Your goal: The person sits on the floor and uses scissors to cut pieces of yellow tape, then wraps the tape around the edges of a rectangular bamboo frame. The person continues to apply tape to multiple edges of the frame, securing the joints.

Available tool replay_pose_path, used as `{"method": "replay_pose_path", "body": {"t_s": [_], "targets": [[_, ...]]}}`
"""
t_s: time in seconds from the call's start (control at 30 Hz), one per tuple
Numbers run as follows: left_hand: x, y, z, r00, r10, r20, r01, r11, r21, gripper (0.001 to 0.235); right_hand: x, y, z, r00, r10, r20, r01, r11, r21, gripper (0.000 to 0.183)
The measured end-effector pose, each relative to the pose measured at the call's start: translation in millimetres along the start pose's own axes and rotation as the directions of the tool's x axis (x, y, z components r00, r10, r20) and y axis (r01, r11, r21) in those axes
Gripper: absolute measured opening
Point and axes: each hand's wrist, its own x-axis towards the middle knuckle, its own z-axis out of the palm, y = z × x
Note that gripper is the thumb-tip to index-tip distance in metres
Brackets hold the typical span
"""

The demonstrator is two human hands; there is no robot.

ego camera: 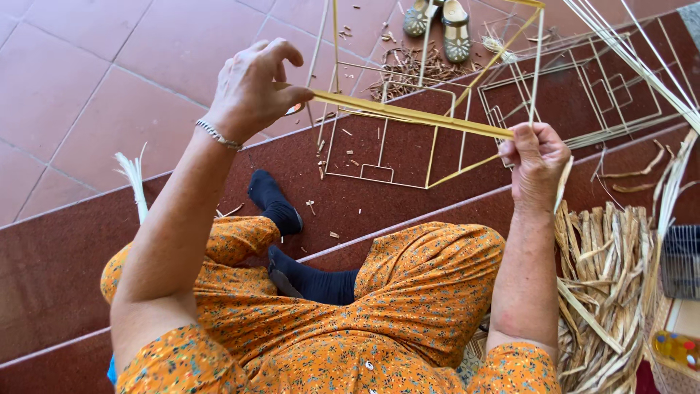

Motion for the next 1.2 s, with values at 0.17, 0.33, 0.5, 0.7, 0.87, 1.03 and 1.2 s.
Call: {"method": "replay_pose_path", "body": {"t_s": [0.17,0.33,0.5,0.7,0.87,1.03,1.2], "targets": [[-13.2,10.5,3.4,0.983,0.182,0.01,-0.182,0.983,0.003,0.01,-0.1,-21.8,6.2,0.977,-0.214,-0.016,0.206,0.953,-0.221,0.029],[-18.7,23.6,13.0,0.965,0.259,0.033,-0.261,0.96,0.107,0.016,-6.2,-46.4,17.4,0.697,-0.627,0.347,0.543,0.147,-0.827,0.014],[-13.9,30.1,26.7,0.943,0.327,0.068,-0.329,0.875,0.355,0.035,-7.2,-52.1,49.8,0.559,-0.589,0.584,0.723,0.002,-0.691,0.026],[-12.9,27.4,25.6,0.881,0.461,0.108,-0.451,0.747,0.488,0.01,15.4,-50.8,44.3,0.454,-0.567,0.688,0.769,-0.14,-0.623,0.017],[-16.5,28.9,25.3,0.866,0.478,0.147,-0.491,0.752,0.44,0.009,39.3,-49.0,-1.1,0.343,-0.575,0.743,0.644,-0.433,-0.631,0.009],[-15.6,45.8,34.0,0.848,0.5,0.174,-0.526,0.76,0.381,0.022,68.0,-25.6,-59.0,0.401,-0.599,0.693,0.587,-0.412,-0.697,0.019],[-15.4,79.0,44.7,0.897,0.417,0.148,-0.442,0.867,0.23,0.015,97.9,20.9,-81.5,0.643,-0.509,0.572,0.542,-0.225,-0.81,0.011]]}}
